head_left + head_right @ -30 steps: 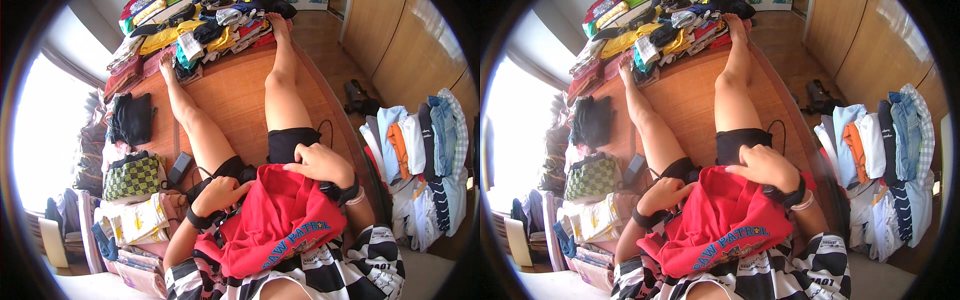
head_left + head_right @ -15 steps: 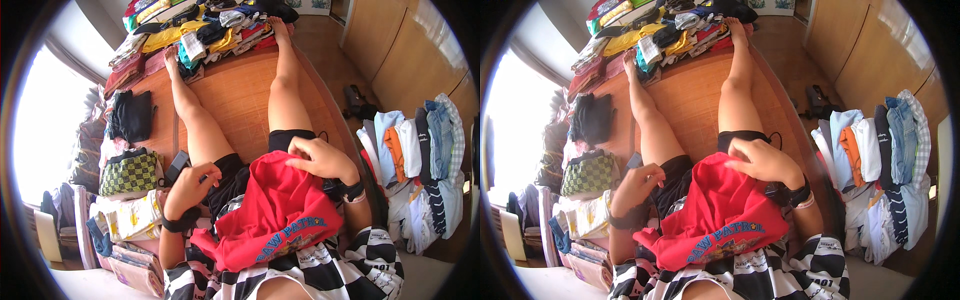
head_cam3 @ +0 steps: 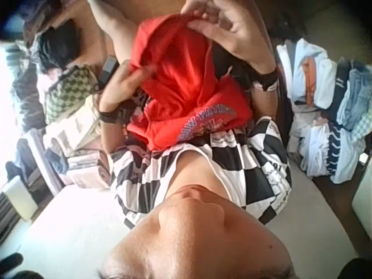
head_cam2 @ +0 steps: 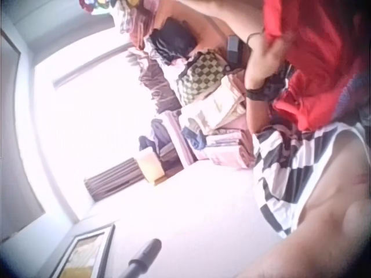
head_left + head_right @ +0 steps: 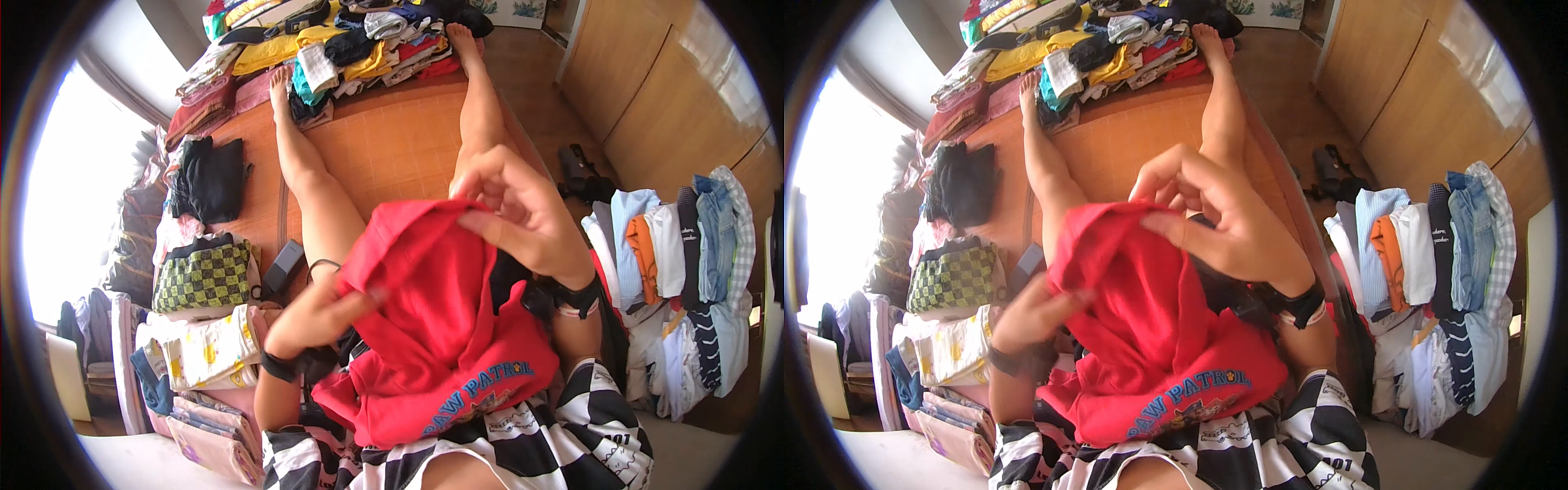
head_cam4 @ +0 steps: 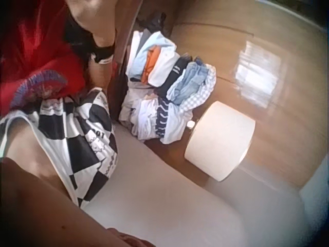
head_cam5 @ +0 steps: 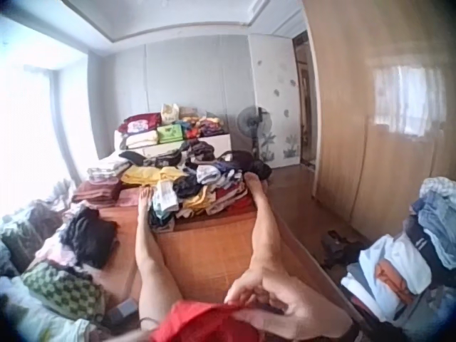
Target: Fold various items of clothing on a bed.
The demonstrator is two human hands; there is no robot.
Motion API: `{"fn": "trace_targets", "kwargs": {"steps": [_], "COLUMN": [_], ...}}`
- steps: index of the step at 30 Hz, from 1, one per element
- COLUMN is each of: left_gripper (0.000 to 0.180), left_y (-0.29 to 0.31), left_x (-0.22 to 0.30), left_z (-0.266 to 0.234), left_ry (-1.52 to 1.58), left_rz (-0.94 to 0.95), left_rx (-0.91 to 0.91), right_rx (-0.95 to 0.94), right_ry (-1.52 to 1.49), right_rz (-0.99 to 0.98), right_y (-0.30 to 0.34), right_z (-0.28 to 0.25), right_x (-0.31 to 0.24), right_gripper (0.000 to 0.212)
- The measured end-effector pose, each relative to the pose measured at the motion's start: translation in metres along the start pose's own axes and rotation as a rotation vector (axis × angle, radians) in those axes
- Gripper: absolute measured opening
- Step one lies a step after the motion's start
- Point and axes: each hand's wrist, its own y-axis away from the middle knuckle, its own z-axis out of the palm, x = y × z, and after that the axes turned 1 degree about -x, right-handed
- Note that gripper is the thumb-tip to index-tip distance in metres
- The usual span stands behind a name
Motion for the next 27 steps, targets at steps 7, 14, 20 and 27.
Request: {"fn": "trace_targets", "kwargs": {"steps": [7,14,20,27], "left_gripper": [0.032,0.047,0.045,0.035], "left_y": [-0.037,-0.056,0.022,0.083], "left_x": [0.004,-0.109,-0.078,-0.102], "left_z": [-0.092,-0.146,-0.087,-0.054], "left_ry": [-0.035,-0.55,-0.863,-0.785], "left_rz": [0.271,-0.121,-0.192,-0.305], "left_rx": [0.47,0.437,0.39,-0.152], "right_rx": [0.286,-0.135,-0.13,-0.251], "right_ry": [0.499,0.873,0.938,0.998], "right_rz": [-0.114,0.567,0.411,0.885], "right_y": [-0.03,0.048,0.087,0.107], "right_z": [0.0,-0.004,-0.01,-0.022], "right_x": [0.048,0.113,0.077,0.054], "right_gripper": [0.025,0.05,0.04,0.028]}}
